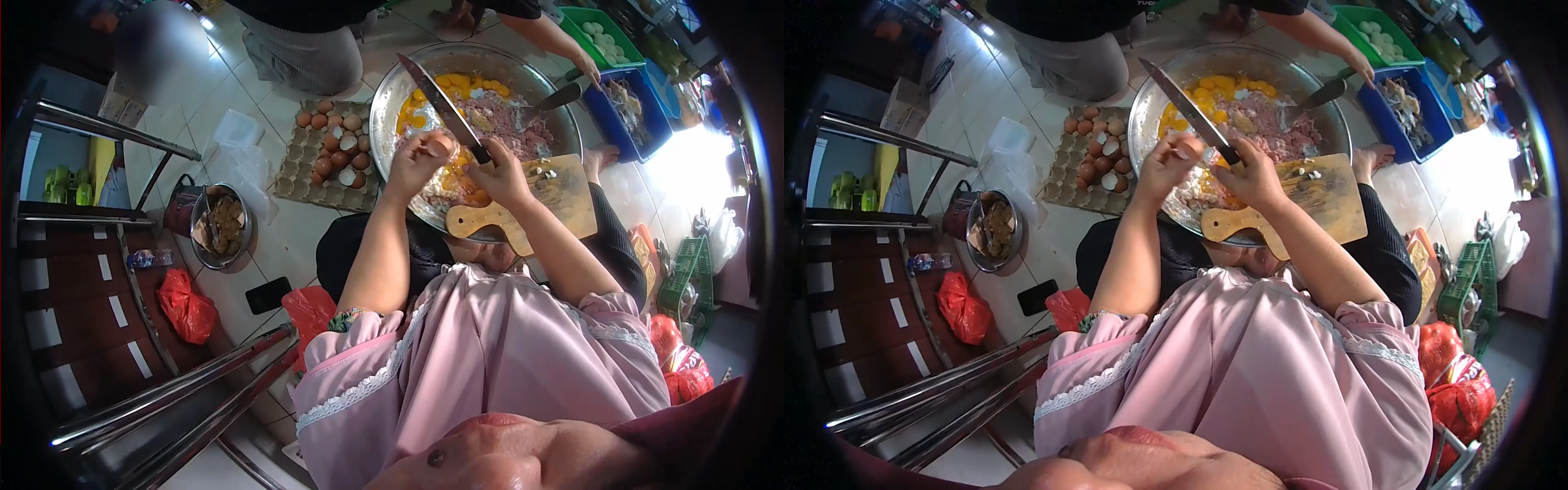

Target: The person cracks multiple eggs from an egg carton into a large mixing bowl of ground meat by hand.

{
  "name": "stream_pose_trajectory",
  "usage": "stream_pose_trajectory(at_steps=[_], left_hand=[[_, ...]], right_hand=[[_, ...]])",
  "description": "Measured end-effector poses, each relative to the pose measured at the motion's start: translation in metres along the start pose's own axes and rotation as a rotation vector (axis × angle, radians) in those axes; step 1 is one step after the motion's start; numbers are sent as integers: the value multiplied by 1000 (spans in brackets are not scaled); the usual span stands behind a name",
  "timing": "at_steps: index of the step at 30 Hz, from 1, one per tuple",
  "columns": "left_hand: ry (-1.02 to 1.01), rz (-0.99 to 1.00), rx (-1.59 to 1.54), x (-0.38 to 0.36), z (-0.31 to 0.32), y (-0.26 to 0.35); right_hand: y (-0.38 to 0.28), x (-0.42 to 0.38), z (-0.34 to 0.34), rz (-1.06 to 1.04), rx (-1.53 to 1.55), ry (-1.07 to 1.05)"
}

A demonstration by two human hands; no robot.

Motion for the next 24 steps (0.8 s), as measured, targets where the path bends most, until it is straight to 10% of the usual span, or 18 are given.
stream_pose_trajectory(at_steps=[8,10,14,20,24], left_hand=[[898,124,617,8,-213,-6],[1033,-279,661,-12,-245,-6],[1258,-307,146,-21,-283,-44],[1213,-186,94,-26,-245,-22],[1112,-476,1047,-29,-307,-48]], right_hand=[[8,-19,-22,97,22,-104],[21,-28,-22,54,14,-80],[27,-43,-25,98,25,-107],[25,-55,-36,136,13,-139],[16,-63,-45,191,34,-148]])
Point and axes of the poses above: each hand's wrist, its own x-axis towards the middle knuckle, its own z-axis out of the palm, y = z × x, the point moved 2 cm from there along x, towards the middle knuckle, and after that the axes turned 5 degrees about -x, right-handed, at the moved point
